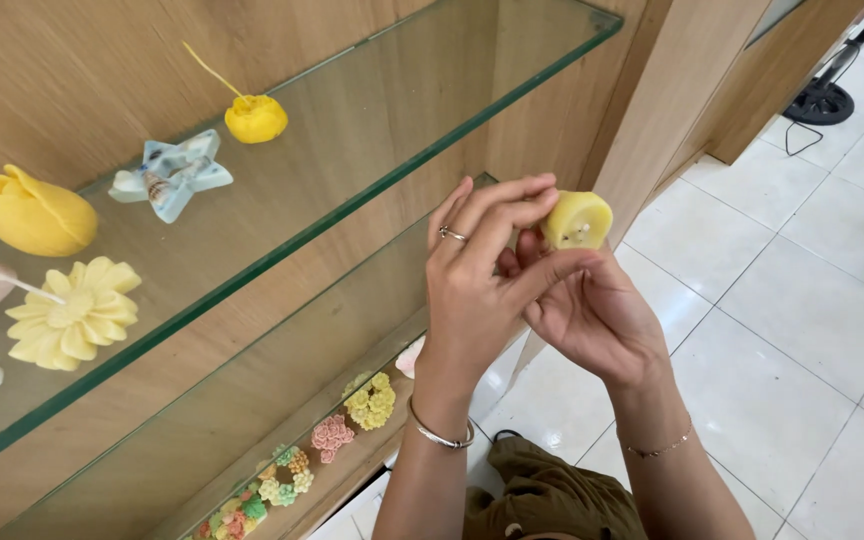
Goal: Picking up various flower-shaped and decorative candles from a shelf and placing them onto a wooden workbench in an organized grid.
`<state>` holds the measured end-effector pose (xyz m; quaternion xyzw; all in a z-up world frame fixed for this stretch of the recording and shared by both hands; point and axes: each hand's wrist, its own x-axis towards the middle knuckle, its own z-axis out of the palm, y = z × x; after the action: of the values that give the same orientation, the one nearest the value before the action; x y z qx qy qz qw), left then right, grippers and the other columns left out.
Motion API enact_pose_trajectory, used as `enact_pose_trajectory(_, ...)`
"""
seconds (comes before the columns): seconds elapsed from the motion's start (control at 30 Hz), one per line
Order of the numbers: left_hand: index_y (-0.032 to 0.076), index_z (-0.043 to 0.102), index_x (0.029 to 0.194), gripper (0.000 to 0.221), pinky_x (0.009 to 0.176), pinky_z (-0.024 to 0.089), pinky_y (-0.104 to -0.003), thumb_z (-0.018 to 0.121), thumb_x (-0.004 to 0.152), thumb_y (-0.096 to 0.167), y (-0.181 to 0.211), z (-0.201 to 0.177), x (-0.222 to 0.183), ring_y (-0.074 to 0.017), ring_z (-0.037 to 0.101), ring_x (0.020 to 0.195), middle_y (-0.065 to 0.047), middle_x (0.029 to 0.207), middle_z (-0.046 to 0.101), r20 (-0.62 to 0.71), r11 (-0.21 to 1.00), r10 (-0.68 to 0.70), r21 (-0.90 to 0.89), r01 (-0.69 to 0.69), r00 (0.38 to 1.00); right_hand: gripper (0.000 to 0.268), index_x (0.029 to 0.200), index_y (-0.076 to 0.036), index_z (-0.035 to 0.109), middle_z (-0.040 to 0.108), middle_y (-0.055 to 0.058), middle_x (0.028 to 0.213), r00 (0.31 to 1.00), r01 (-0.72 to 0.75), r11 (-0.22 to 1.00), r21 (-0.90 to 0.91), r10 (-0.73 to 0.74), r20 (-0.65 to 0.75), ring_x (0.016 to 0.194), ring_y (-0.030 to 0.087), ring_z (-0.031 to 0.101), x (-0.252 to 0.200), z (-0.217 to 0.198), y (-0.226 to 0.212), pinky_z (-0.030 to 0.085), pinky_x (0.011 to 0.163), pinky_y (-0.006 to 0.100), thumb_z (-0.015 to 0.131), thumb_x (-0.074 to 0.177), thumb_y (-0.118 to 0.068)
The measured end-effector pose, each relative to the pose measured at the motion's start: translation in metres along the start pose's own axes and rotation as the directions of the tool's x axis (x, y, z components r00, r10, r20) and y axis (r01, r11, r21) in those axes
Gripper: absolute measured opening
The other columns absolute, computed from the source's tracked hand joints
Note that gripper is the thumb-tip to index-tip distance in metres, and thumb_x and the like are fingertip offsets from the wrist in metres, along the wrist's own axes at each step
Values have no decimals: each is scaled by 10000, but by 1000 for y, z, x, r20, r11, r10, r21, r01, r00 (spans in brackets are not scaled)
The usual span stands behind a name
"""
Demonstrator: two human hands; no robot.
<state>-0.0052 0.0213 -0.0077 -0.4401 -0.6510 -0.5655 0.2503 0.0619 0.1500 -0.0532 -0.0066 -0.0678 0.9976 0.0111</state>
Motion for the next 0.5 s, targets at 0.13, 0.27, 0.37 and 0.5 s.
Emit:
enact_pose_trajectory(0.13,95,740,1069,378,1222,385,-428,867,815,344,6,-3,3,-144,727,1118,-2,1223,755,39,999,23,35,-24,999,469,1274,-21,617,694,128,1197,994,-56,994,90,47,99,1200,272,628,-4,-6,0,513,1099,412,525,1088,-442)
enact_pose_trajectory(0.27,91,700,1139,505,1214,407,-453,854,770,399,9,-4,2,-142,739,1075,-6,1115,770,109,994,-105,-30,108,989,511,1249,-26,620,685,119,1182,990,-100,985,137,85,109,1192,304,632,-6,0,1,528,1089,424,612,1016,-480)
enact_pose_trajectory(0.37,120,655,1342,641,1223,417,-441,843,799,405,2,-1,-6,-129,741,1111,9,1152,768,129,988,-135,-61,143,982,575,1233,-15,631,685,135,1158,998,-52,991,121,49,34,1148,290,647,-7,6,3,551,1038,419,653,948,-514)
enact_pose_trajectory(0.5,229,639,1411,669,1083,539,-368,848,800,408,7,-11,-6,-177,676,1244,-34,1382,630,135,998,-57,-3,58,989,508,1300,12,602,653,187,1202,997,65,997,41,-67,49,1158,290,636,-6,-18,-4,583,977,322,651,1076,-441)
